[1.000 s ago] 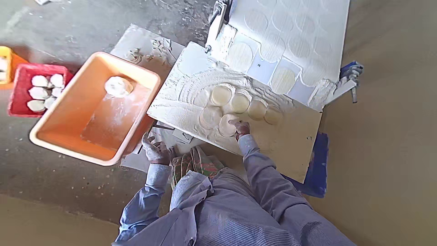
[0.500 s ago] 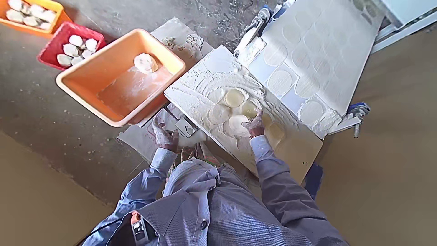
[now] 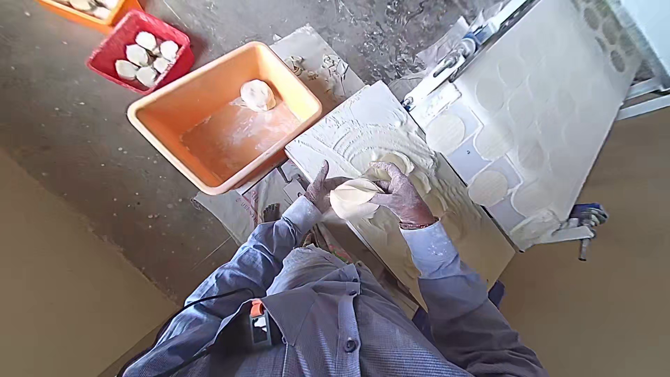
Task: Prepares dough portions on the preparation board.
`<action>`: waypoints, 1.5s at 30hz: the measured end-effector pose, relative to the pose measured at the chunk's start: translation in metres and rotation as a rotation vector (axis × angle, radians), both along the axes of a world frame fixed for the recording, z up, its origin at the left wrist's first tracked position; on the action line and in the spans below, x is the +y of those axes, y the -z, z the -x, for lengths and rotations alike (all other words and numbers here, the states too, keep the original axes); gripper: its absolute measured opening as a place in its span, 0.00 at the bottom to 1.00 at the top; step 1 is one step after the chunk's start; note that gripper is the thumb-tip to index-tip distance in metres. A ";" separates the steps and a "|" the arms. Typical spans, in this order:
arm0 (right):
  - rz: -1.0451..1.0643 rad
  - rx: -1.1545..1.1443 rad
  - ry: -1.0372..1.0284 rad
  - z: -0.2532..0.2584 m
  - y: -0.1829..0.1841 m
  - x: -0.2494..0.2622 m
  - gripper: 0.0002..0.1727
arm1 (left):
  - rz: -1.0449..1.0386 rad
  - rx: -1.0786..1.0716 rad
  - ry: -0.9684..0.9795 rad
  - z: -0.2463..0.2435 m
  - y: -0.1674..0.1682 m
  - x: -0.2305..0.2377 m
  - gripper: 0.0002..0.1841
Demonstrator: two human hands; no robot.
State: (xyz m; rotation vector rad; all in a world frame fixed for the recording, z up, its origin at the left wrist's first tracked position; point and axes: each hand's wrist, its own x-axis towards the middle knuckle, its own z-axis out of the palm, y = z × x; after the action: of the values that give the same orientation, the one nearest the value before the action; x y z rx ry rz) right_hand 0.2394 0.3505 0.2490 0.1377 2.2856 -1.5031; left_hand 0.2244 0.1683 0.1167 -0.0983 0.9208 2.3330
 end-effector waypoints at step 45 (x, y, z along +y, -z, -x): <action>0.540 0.469 0.180 0.209 0.050 -0.227 0.19 | 0.790 0.652 -0.204 0.155 -0.118 -0.214 0.10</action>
State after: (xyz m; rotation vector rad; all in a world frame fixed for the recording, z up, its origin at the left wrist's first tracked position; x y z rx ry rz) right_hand 0.0307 0.1234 0.1994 -0.1869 2.1284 -2.3984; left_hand 0.0695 -0.0456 0.2345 0.2770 2.2046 2.0456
